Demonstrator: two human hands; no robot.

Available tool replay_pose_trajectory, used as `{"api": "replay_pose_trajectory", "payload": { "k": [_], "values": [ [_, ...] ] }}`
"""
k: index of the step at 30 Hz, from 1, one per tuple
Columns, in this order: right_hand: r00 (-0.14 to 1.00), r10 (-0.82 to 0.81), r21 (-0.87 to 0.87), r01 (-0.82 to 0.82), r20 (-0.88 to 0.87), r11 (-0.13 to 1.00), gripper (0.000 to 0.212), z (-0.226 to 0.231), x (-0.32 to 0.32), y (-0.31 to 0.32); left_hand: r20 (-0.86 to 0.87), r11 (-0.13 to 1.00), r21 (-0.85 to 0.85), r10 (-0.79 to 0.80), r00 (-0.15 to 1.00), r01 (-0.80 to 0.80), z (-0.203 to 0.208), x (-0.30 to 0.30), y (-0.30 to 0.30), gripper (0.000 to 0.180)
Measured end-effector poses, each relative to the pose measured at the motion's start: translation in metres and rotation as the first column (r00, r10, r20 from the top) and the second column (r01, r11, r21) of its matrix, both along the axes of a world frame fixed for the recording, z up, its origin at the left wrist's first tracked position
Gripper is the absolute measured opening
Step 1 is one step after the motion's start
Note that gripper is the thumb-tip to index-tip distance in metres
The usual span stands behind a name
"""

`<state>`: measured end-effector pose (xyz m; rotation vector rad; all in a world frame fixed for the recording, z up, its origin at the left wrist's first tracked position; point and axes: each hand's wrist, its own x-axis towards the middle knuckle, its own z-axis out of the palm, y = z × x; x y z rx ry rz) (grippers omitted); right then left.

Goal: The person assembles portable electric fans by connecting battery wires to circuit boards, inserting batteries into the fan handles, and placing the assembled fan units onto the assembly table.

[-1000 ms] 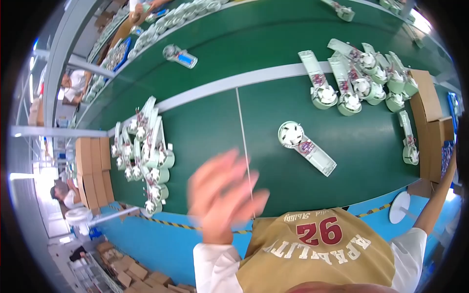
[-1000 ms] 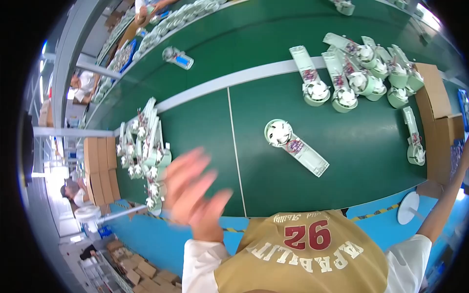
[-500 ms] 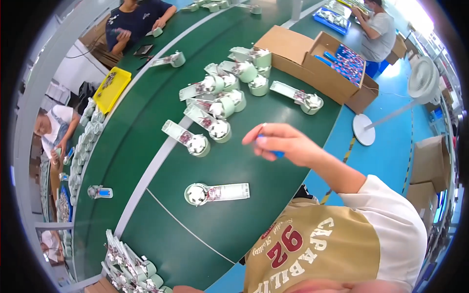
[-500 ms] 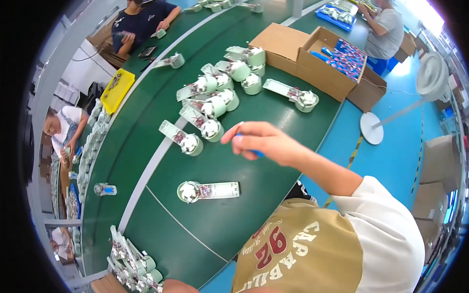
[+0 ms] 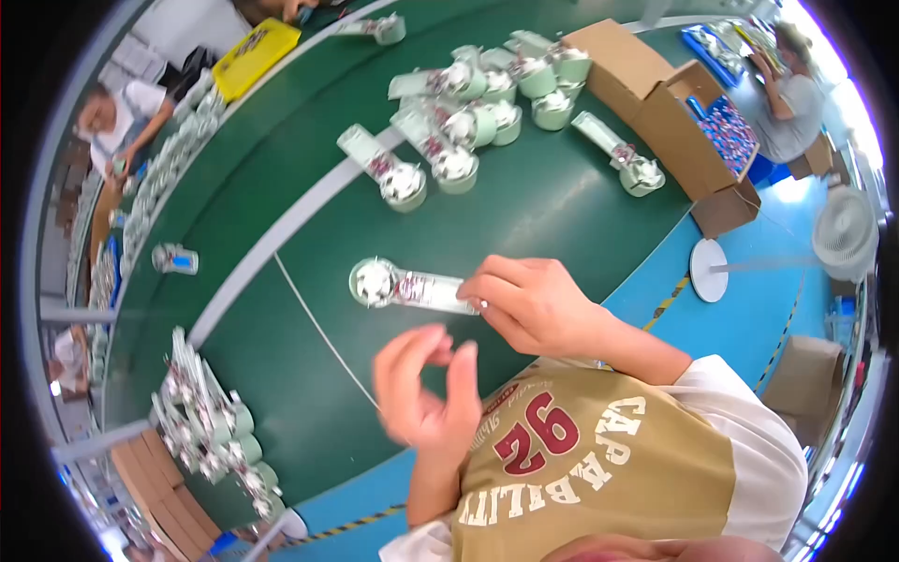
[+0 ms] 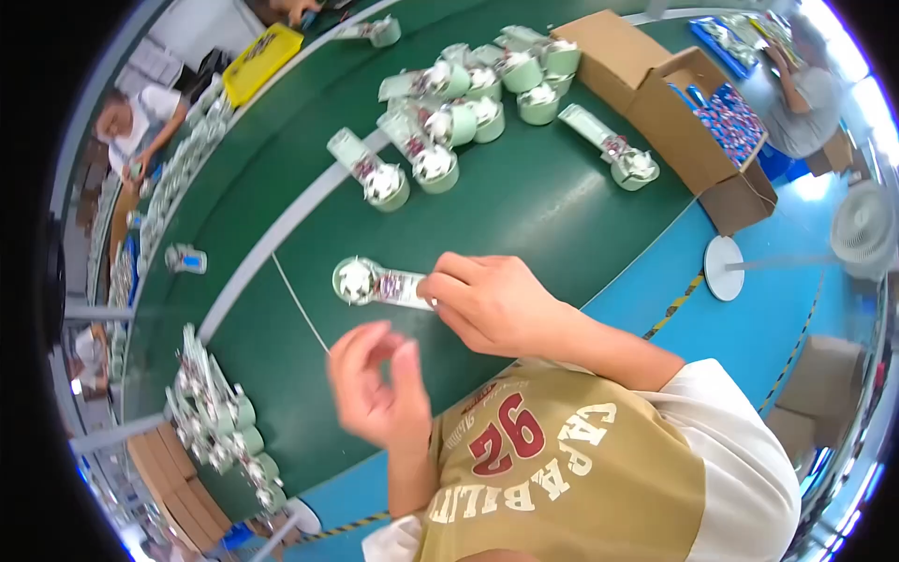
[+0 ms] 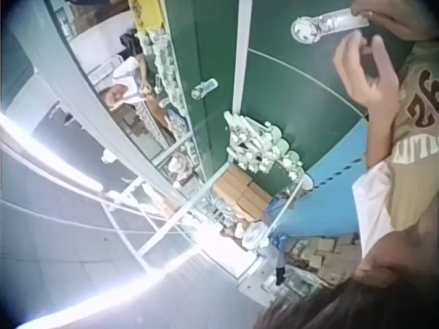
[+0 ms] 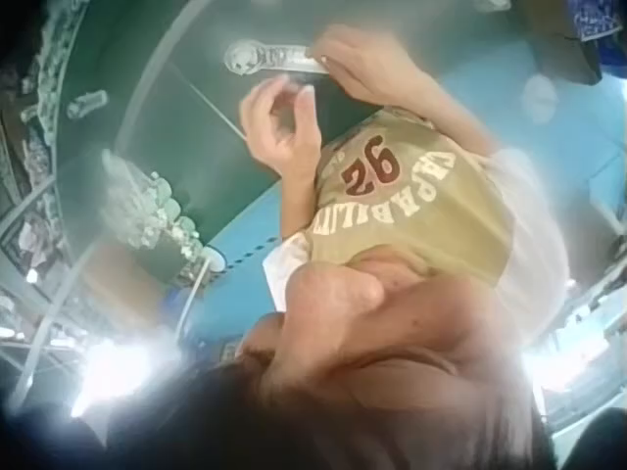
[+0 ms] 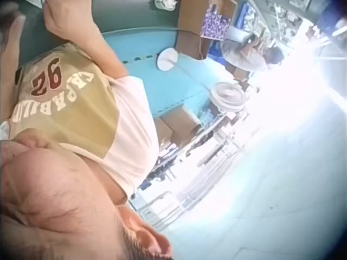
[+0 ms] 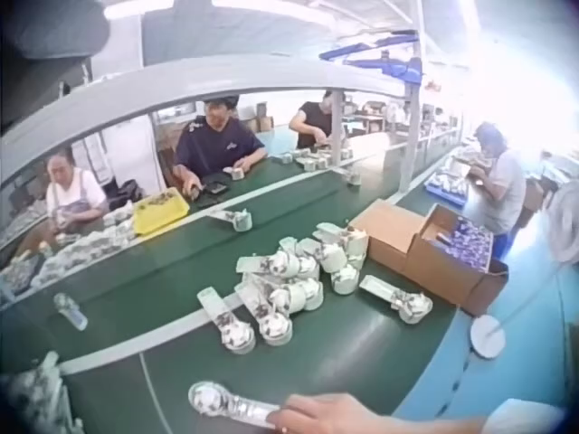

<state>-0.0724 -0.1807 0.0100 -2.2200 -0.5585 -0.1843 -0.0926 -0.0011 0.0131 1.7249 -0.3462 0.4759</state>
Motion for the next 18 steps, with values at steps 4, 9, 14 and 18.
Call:
{"api": "replay_pose_trajectory", "payload": {
  "k": [4, 9, 14, 18],
  "values": [
    [0.956, -0.128, -0.133, 0.168, 0.264, 0.977, 0.039, -0.016, 0.000, 0.016, -0.168, 0.999, 0.048, 0.017, 0.986, -0.009, -0.032, 0.002, -0.010, 0.025],
    [0.949, -0.132, -0.236, 0.204, 0.288, 0.950, 0.040, -0.022, -0.003, 0.025, -0.195, 0.996, -0.083, -0.030, 0.980, 0.014, -0.037, 0.005, -0.007, 0.017],
    [0.982, -0.187, -0.139, 0.189, 0.032, 0.972, 0.027, -0.028, -0.008, 0.022, -0.251, 0.994, -0.111, -0.037, 0.967, 0.009, -0.051, 0.007, -0.003, 0.013],
    [0.687, 0.085, 0.419, 0.336, -0.721, 0.844, 0.012, -0.011, -0.013, 0.019, -0.190, 1.000, -0.010, -0.025, 0.981, 0.023, -0.057, 0.002, 0.011, 0.010]
  ]
}}
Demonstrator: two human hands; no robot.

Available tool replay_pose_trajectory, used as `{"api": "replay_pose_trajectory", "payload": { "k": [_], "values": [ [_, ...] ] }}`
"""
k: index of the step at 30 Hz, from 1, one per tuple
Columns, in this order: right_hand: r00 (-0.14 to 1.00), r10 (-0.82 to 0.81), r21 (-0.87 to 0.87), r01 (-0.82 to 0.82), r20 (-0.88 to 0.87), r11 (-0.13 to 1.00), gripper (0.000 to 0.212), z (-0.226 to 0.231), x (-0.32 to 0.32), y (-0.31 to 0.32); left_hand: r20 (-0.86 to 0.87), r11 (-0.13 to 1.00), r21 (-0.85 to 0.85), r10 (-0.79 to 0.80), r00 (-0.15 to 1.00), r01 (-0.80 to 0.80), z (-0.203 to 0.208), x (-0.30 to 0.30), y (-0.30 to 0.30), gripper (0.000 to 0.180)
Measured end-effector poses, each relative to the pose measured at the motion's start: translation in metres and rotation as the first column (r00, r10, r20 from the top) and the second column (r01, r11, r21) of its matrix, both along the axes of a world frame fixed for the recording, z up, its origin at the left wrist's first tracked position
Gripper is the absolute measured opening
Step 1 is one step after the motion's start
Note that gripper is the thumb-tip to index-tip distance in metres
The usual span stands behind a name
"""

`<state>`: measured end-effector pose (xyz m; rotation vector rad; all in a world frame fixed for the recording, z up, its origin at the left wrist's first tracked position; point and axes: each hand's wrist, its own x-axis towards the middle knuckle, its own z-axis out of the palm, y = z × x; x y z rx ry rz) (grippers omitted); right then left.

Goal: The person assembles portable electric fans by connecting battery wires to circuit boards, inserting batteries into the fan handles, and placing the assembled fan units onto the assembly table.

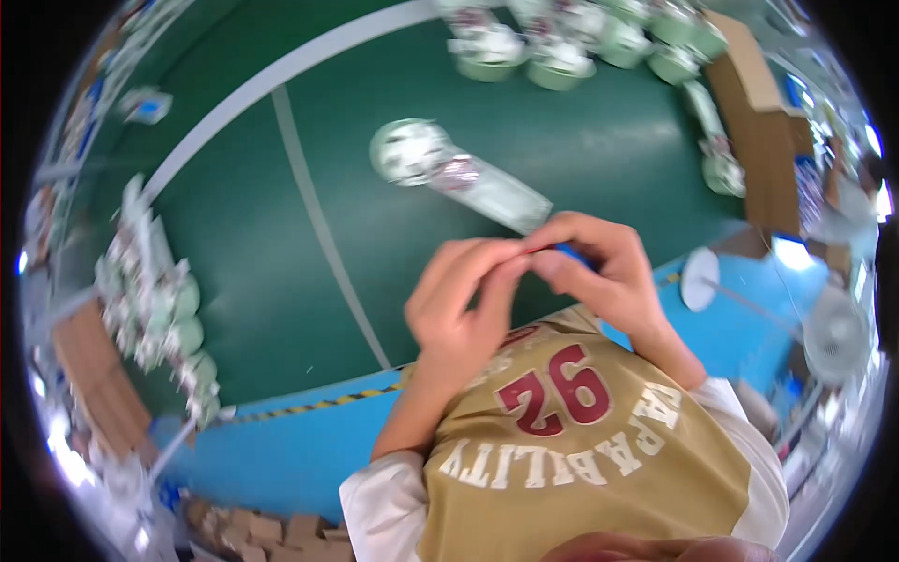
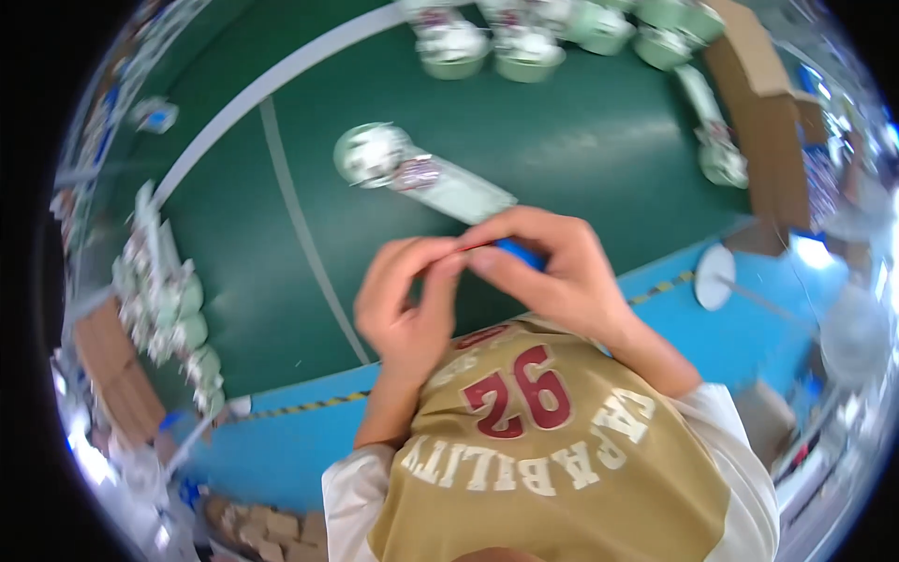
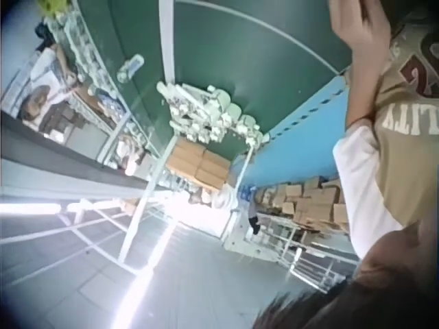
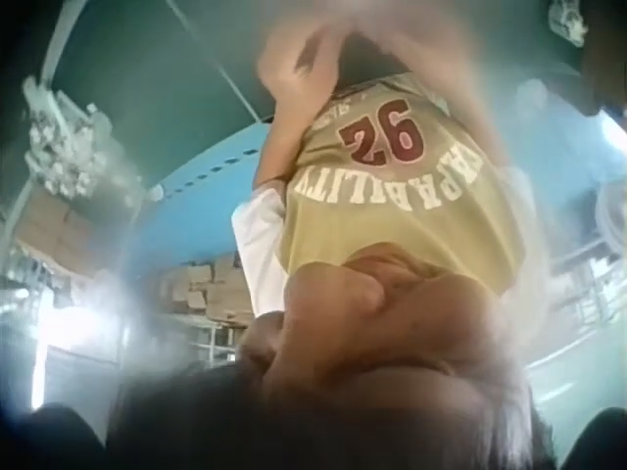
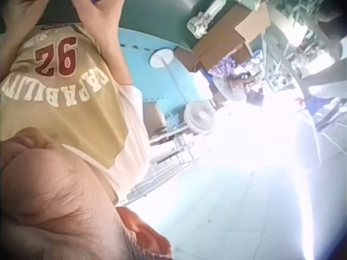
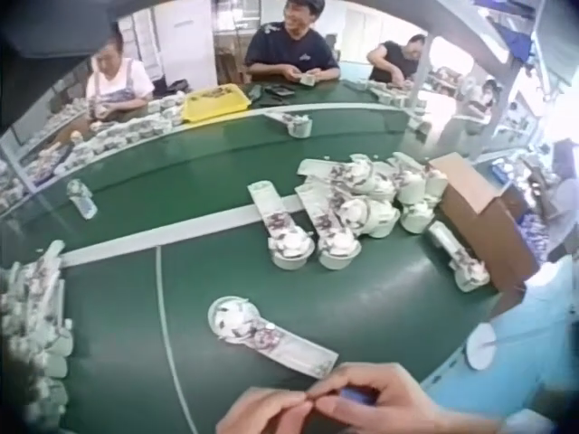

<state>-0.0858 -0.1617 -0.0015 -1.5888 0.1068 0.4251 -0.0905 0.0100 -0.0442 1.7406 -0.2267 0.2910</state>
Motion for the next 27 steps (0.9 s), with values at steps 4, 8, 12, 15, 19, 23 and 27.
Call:
{"api": "replay_pose_trajectory", "payload": {
  "k": [4, 8, 12, 15, 19, 23, 27],
  "values": [
    [0.968, 0.015, 0.267, 0.055, -0.252, 0.962, 0.009, 0.001, 0.001, -0.004, 0.041, 0.995, -0.096, -0.032, 0.999, 0.036, -0.012, -0.009, 0.002, 0.022],
    [0.959, -0.023, 0.249, 0.096, -0.282, 0.964, 0.008, 0.001, 0.000, -0.006, -0.007, 0.988, -0.143, -0.052, 0.999, 0.050, -0.012, -0.009, -0.001, 0.023],
    [0.944, -0.019, 0.245, 0.105, -0.328, 0.964, 0.009, 0.002, 0.004, -0.005, 0.016, 0.991, -0.130, -0.040, 0.999, 0.042, -0.013, -0.009, -0.003, 0.024],
    [0.940, -0.024, 0.237, 0.110, -0.341, 0.965, 0.009, 0.001, 0.007, -0.004, 0.003, 0.991, -0.135, -0.025, 1.000, 0.025, -0.012, -0.008, -0.003, 0.024],
    [0.942, -0.029, 0.234, 0.112, -0.334, 0.966, 0.009, -0.002, 0.009, -0.002, 0.011, 0.993, -0.118, -0.001, 1.000, 0.002, -0.014, -0.007, -0.002, 0.024],
    [0.944, -0.032, 0.233, 0.114, -0.327, 0.966, 0.010, -0.004, 0.010, -0.001, -0.012, 0.993, -0.115, -0.011, 1.000, 0.009, -0.014, -0.007, 0.000, 0.022],
    [0.964, -0.051, 0.197, 0.105, -0.261, 0.975, 0.010, -0.007, 0.007, 0.003, -0.137, 0.991, -0.136, -0.016, 0.990, -0.002, -0.015, -0.009, 0.001, 0.017]
  ]
}}
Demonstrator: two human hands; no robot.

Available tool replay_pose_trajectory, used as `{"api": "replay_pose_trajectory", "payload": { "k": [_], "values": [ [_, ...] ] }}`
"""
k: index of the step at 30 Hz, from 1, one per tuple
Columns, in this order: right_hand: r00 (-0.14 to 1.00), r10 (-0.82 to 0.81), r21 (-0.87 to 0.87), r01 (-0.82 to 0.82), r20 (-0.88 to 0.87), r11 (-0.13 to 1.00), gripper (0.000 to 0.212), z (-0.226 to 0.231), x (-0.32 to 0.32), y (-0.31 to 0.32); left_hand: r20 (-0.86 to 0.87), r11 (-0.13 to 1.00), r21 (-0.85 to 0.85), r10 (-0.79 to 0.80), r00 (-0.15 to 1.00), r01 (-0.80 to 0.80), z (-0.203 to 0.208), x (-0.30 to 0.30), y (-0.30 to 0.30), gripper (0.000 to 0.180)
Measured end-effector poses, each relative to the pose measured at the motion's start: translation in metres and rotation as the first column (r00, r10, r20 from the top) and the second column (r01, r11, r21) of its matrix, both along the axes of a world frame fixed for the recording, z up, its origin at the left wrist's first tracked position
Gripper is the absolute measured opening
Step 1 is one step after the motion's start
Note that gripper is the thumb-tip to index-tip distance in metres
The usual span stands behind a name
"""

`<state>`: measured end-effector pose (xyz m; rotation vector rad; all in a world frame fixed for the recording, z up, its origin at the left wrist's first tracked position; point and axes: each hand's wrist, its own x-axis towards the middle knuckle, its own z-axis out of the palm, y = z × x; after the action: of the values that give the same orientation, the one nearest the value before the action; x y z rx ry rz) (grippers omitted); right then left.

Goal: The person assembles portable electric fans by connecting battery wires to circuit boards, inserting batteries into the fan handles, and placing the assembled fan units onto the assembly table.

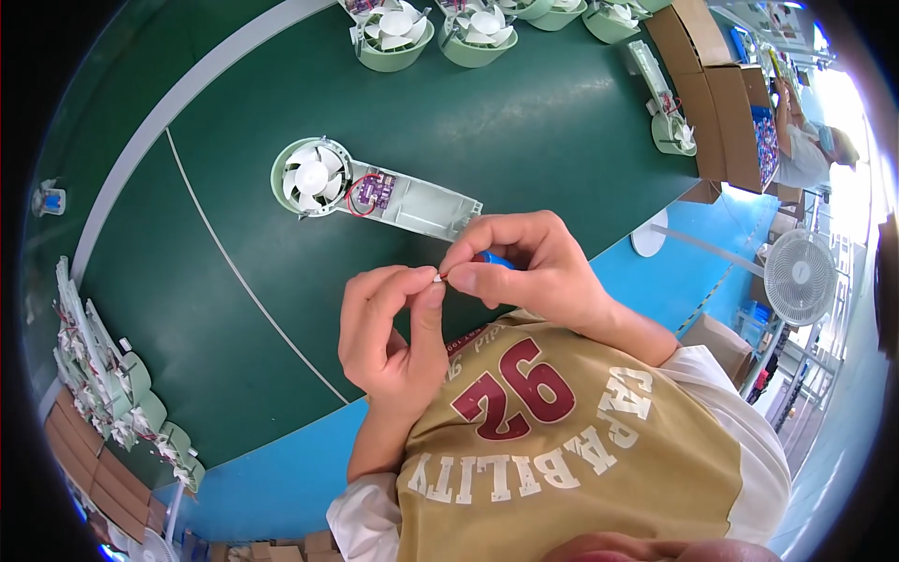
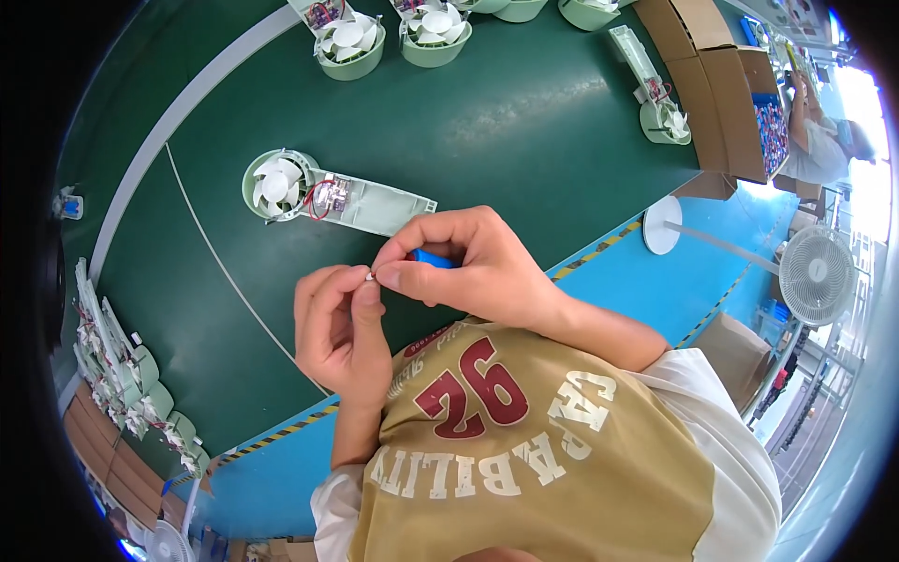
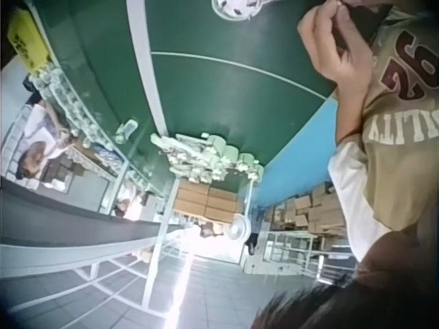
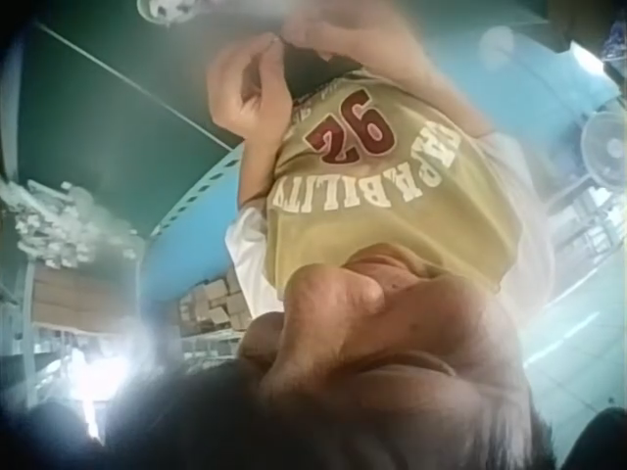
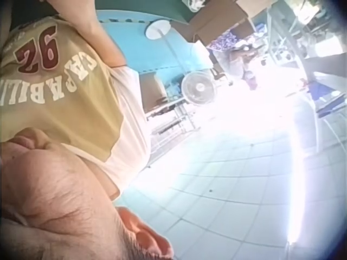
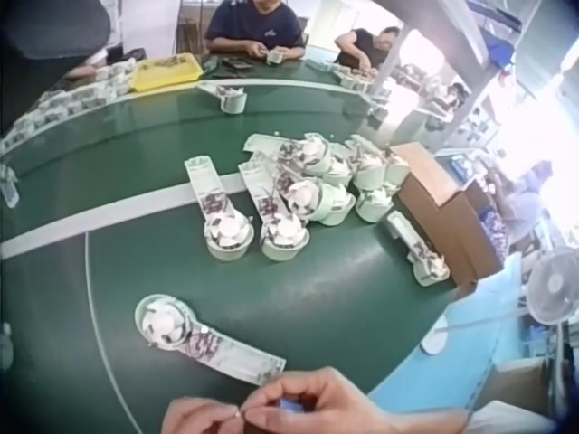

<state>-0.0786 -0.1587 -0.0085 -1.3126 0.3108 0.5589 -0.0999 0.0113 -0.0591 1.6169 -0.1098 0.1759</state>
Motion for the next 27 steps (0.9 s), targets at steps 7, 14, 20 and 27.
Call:
{"api": "replay_pose_trajectory", "payload": {
  "k": [7, 14, 20, 27],
  "values": [
    [0.751, 0.203, -0.414, 0.103, 0.629, 0.904, 0.017, -0.014, 0.001, 0.006, -0.408, 0.834, -0.551, -0.245, 0.880, -0.023, 0.000, 0.001, 0.002, 0.013],
    [0.743, 0.172, -0.368, 0.108, 0.647, 0.923, 0.014, -0.013, 0.008, 0.003, -0.495, 0.625, -0.768, -0.444, 0.747, -0.138, 0.010, 0.007, 0.003, 0.013],
    [0.999, -0.041, -0.074, 0.039, -0.018, 0.996, 0.012, 0.000, 0.029, -0.006, 0.171, 0.906, 0.317, 0.237, 0.957, -0.281, -0.002, 0.051, 0.022, 0.025],
    [0.997, 0.033, -0.247, -0.015, 0.070, 0.969, 0.012, -0.009, 0.048, -0.013, 0.328, 0.884, 0.443, -0.004, 0.945, -0.150, -0.034, 0.114, 0.014, 0.038]
  ]
}}
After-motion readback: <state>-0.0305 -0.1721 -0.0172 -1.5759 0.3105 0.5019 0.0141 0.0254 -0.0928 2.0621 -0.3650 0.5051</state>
